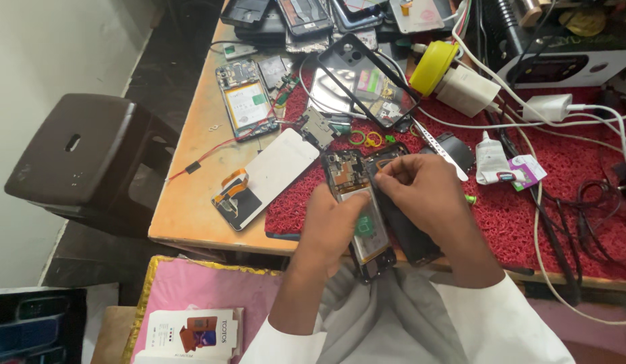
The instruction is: The person reassembles a smartphone by connecting internal ribbon cables and snapping the back cover onto the chassis. They then connect a charging cable to the device to verify that the screen lights up and the phone is charging.
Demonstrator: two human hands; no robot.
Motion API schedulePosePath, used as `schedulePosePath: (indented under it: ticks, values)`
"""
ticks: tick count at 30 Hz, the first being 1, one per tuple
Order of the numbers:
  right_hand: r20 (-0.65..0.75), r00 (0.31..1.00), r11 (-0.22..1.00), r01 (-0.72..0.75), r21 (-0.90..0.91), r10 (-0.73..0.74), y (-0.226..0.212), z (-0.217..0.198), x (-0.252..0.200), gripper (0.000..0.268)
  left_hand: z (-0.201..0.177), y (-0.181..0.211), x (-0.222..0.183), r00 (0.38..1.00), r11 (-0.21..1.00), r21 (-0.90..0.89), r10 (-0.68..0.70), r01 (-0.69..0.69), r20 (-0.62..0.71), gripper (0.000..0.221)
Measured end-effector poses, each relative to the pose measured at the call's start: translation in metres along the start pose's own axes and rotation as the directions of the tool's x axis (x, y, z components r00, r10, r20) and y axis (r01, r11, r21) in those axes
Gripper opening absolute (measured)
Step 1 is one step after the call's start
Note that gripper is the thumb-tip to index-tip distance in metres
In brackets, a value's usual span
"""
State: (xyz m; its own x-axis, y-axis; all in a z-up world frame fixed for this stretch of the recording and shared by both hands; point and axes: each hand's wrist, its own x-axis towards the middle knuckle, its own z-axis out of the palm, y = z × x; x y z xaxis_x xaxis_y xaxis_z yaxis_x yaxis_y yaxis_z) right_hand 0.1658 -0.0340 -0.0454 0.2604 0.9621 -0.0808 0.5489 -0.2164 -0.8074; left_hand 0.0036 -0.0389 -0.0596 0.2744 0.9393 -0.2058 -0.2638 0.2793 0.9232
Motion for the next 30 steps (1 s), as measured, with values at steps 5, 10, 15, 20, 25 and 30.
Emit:
schedulePosePath:
  ticks: [5, 10, 15, 20, 25, 30]
  values:
    - [0.033, 0.997, 0.991, -0.077, 0.105, 0.074, 0.005, -0.004, 0.003, 0.017, 0.009, 0.013, -0.002, 0.998, 0.974, 0.227, 0.011, 0.004, -0.063, 0.017]
    - [0.063, 0.989, 0.973, -0.145, 0.180, 0.136, 0.005, -0.007, 0.005, 0.016, 0.016, 0.023, -0.002, 0.995, 0.947, 0.322, 0.024, 0.008, -0.096, 0.016]
    - [0.175, 0.966, 0.933, -0.234, 0.273, 0.191, 0.008, -0.007, 0.009, 0.017, 0.019, 0.024, -0.001, 0.996, 0.947, 0.321, 0.037, -0.009, -0.080, 0.016]
    - [0.222, 0.963, 0.898, -0.231, 0.375, 0.155, 0.012, -0.008, 0.015, 0.017, 0.019, 0.022, -0.001, 0.995, 0.941, 0.333, 0.079, -0.057, -0.053, 0.017]
    - [0.243, 0.953, 0.876, -0.270, 0.400, 0.183, 0.011, -0.007, 0.017, 0.017, 0.021, 0.025, 0.003, 0.994, 0.885, 0.463, 0.086, -0.044, -0.069, 0.017]
    - [0.237, 0.945, 0.877, -0.303, 0.373, 0.225, 0.002, -0.009, 0.018, 0.018, 0.026, 0.033, 0.004, 0.994, 0.835, 0.550, 0.072, -0.013, -0.086, 0.016]
